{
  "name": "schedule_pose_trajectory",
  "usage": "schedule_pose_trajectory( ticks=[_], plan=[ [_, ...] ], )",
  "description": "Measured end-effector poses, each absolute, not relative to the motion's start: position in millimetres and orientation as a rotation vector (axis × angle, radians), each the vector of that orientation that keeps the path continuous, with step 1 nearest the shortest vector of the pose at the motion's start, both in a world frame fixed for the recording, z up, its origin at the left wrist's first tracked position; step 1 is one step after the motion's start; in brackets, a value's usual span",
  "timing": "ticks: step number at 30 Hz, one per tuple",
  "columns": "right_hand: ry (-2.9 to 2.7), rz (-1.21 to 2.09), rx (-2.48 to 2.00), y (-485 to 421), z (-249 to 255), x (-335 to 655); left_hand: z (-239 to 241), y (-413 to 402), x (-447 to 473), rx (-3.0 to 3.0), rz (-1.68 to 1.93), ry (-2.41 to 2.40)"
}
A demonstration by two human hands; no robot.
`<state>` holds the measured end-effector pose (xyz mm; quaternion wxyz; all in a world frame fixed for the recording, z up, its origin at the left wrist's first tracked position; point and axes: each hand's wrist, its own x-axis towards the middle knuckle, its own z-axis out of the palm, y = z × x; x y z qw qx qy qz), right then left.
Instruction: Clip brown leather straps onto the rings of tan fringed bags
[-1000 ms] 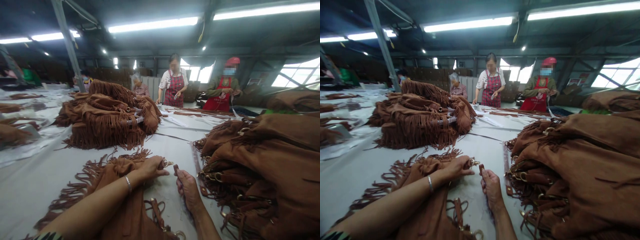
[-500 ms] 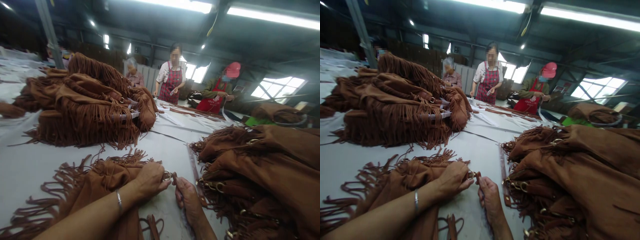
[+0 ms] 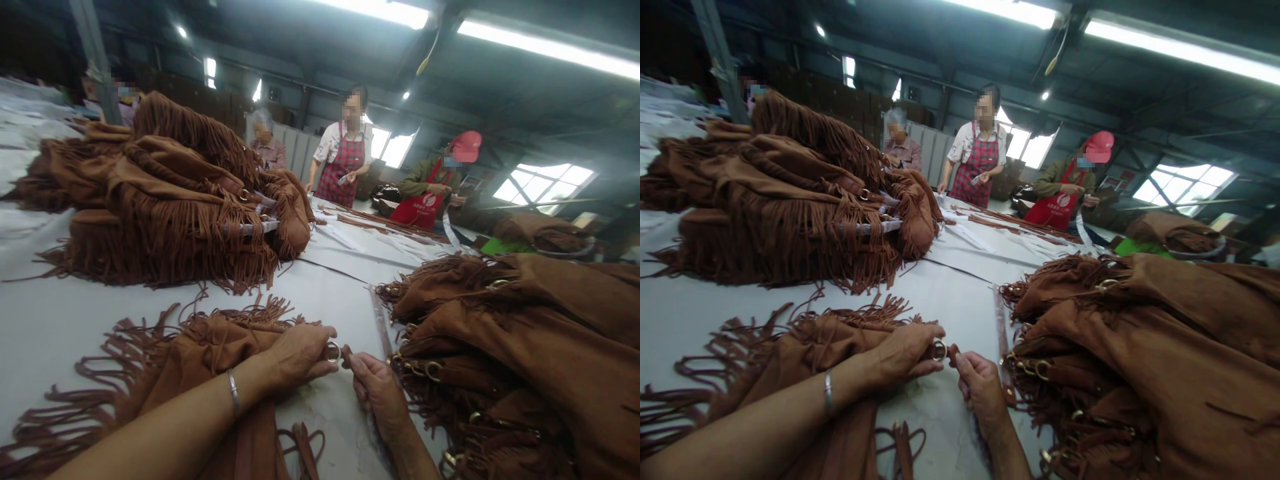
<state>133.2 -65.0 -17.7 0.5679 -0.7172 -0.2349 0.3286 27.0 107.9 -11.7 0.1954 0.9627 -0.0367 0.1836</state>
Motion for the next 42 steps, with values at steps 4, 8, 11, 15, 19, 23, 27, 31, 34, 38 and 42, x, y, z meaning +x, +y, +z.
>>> schedule_pose_trajectory(
  ticks=[4, 8, 11, 15, 19, 23, 27, 31, 34, 38, 42],
  plan=[
    [-0.509, 0.769, -1.662, -64, -20, 135, -13, 114, 25, 2.638, 0.528, -0.224],
    [-0.497, 0.771, -1.669, -63, -21, 135, -17, 117, 27, 2.593, 0.525, -0.252],
    [-0.536, 0.776, -1.689, -62, -19, 132, -19, 117, 28, 2.548, 0.522, -0.249],
    [-0.543, 0.758, -1.716, -61, -16, 131, -18, 116, 28, 2.578, 0.503, -0.258],
    [-0.546, 0.756, -1.745, -60, -18, 136, -15, 113, 27, 2.644, 0.407, -0.208],
    [-0.568, 0.745, -1.785, -58, -18, 142, -8, 111, 26, 2.684, 0.313, -0.157],
    [-0.639, 0.753, -1.801, -54, -14, 146, -7, 111, 24, 2.672, 0.306, -0.171],
    [-0.734, 0.768, -1.766, -50, -11, 150, -10, 112, 23, 2.661, 0.334, -0.176],
    [-0.730, 0.738, -1.741, -49, -12, 154, -13, 113, 24, 2.646, 0.360, -0.173],
    [-0.724, 0.718, -1.725, -49, -17, 157, -19, 115, 24, 2.616, 0.406, -0.198],
    [-0.756, 0.766, -1.697, -49, -20, 157, -21, 115, 24, 2.583, 0.418, -0.223]
  ],
)
